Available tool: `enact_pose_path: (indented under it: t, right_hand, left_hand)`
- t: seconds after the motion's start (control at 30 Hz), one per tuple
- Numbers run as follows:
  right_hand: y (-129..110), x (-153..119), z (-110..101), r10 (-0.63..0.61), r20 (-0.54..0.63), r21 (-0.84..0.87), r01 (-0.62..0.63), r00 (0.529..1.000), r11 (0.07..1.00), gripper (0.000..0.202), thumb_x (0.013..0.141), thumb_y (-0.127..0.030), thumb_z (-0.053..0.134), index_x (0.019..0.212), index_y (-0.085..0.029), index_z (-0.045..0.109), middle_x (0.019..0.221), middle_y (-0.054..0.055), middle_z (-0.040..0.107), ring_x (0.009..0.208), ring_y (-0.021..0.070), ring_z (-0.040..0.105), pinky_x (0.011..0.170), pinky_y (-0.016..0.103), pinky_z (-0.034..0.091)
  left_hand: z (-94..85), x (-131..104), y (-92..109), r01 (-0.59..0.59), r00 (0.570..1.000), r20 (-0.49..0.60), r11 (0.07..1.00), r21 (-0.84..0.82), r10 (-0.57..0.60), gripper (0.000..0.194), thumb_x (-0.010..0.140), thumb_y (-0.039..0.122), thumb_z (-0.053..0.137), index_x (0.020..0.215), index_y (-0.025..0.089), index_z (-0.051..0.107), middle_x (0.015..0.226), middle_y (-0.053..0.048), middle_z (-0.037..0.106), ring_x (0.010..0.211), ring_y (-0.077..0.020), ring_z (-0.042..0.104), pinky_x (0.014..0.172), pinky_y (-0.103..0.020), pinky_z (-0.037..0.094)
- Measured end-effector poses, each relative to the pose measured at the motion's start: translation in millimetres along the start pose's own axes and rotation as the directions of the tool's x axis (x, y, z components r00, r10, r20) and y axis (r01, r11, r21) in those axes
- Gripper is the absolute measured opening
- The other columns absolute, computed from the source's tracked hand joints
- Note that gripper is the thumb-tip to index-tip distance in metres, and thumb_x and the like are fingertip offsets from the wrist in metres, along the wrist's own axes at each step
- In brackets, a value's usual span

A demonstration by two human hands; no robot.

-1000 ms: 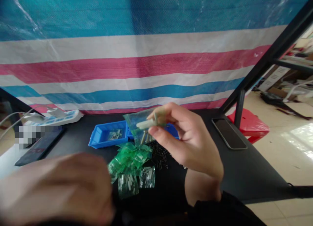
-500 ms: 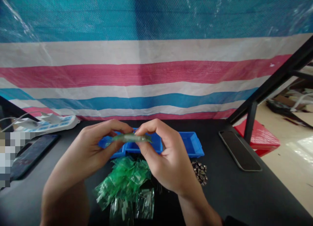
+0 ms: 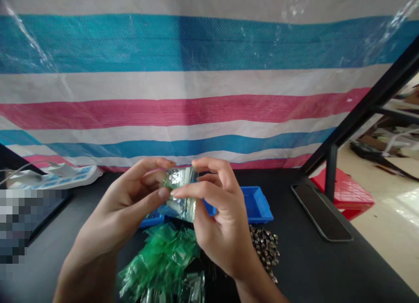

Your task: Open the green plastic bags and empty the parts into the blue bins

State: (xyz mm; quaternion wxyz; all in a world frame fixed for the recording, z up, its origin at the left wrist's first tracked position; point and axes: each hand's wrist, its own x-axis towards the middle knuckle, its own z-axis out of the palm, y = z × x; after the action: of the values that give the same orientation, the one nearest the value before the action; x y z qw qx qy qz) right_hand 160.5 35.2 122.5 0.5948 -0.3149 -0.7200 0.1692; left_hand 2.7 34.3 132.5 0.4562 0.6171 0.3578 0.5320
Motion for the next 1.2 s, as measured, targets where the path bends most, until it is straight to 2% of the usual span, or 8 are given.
enact_pose_path:
  t: [0.17, 0.4, 0.53, 0.63, 0.83, 0.97, 1.1, 1.2]
  right_hand:
    - [8, -2, 8, 0.116, 0.064, 0.099, -0.122, 0.991, 0.988, 0.026, 0.083, -0.008, 0.044, 0.086, -0.022, 0.065, 0.093, 0.002, 0.061, 0.089, 0.0156, 0.058, 0.078, 0.032, 0.049]
    - [18, -5, 6, 0.271, 0.096, 0.336, -0.287, 0.958, 0.897, 0.02, 0.087, -0.021, 0.046, 0.102, -0.024, 0.059, 0.079, -0.001, 0.062, 0.07, 0.0128, 0.059, 0.069, 0.03, 0.05]
    - [17, -1, 5, 0.264, -0.012, 0.294, -0.249, 0.964, 0.923, 0.025, 0.082, -0.02, 0.056, 0.106, -0.026, 0.053, 0.075, -0.002, 0.059, 0.065, 0.0112, 0.058, 0.059, 0.025, 0.049]
    - [17, 0, 5, 0.206, -0.022, 0.24, -0.195, 0.978, 0.951, 0.01, 0.083, -0.023, 0.056, 0.092, -0.022, 0.057, 0.076, -0.001, 0.059, 0.069, 0.012, 0.06, 0.062, 0.025, 0.049]
    - [22, 3, 10, 0.105, -0.03, 0.141, -0.099, 0.994, 0.985, 0.011, 0.08, -0.03, 0.059, 0.082, -0.019, 0.056, 0.075, -0.002, 0.057, 0.079, 0.0145, 0.059, 0.063, 0.026, 0.046]
    - [37, -8, 17, 0.126, 0.018, 0.155, -0.127, 0.992, 0.98, 0.009, 0.077, -0.024, 0.06, 0.075, -0.018, 0.055, 0.072, 0.0, 0.056, 0.074, 0.0133, 0.056, 0.064, 0.028, 0.045]
    - [52, -46, 26, 0.256, 0.162, 0.166, -0.282, 0.953, 0.945, 0.009, 0.073, -0.022, 0.059, 0.069, -0.016, 0.053, 0.067, 0.0, 0.057, 0.063, 0.0104, 0.052, 0.062, 0.027, 0.042]
    - [62, -76, 33, 0.354, 0.245, 0.131, -0.393, 0.902, 0.91, 0.012, 0.072, -0.026, 0.06, 0.072, -0.015, 0.055, 0.067, 0.001, 0.058, 0.061, 0.0111, 0.052, 0.059, 0.026, 0.041]
  left_hand:
    - [4.8, 4, -4, -0.067, 0.98, -0.171, 0.981, 0.181, 0.099, 0.025, 0.078, 0.02, 0.059, 0.103, 0.022, 0.054, 0.066, 0.003, 0.057, 0.057, -0.009, 0.053, 0.047, -0.018, 0.038]
    - [8.1, 9, -15, -0.116, 0.94, -0.266, 0.935, 0.336, 0.212, 0.037, 0.075, 0.02, 0.064, 0.11, 0.024, 0.053, 0.067, 0.004, 0.063, 0.058, -0.0105, 0.058, 0.05, -0.02, 0.043]
    - [11.3, 11, -18, -0.168, 0.943, -0.206, 0.908, 0.384, 0.262, 0.021, 0.076, 0.021, 0.063, 0.097, 0.018, 0.059, 0.067, 0.003, 0.064, 0.061, -0.0115, 0.06, 0.054, -0.021, 0.047]
    - [14.1, 8, -15, -0.23, 0.922, -0.183, 0.862, 0.451, 0.341, 0.007, 0.076, 0.02, 0.062, 0.08, 0.016, 0.058, 0.066, 0.003, 0.062, 0.062, -0.0103, 0.06, 0.054, -0.019, 0.045]
    - [8.1, 5, 2, -0.353, 0.856, -0.092, 0.705, 0.615, 0.508, 0.009, 0.073, 0.013, 0.063, 0.069, 0.015, 0.055, 0.067, 0.004, 0.058, 0.065, -0.0078, 0.057, 0.06, -0.019, 0.044]
    - [-3.3, -2, -16, -0.311, 0.89, -0.109, 0.767, 0.562, 0.442, 0.015, 0.069, 0.01, 0.064, 0.061, 0.015, 0.052, 0.059, 0.005, 0.053, 0.058, -0.0071, 0.051, 0.057, -0.019, 0.041]
    - [-16.6, -25, -65, -0.147, 0.988, 0.014, 0.911, 0.384, 0.153, 0.017, 0.073, 0.018, 0.059, 0.059, 0.015, 0.048, 0.052, 0.004, 0.048, 0.049, -0.0065, 0.044, 0.048, -0.02, 0.035]
    - [-21.4, -43, -98, -0.044, 0.997, 0.076, 0.937, 0.347, 0.019, 0.015, 0.073, 0.022, 0.058, 0.063, 0.015, 0.05, 0.054, 0.004, 0.05, 0.05, -0.0071, 0.046, 0.049, -0.02, 0.036]
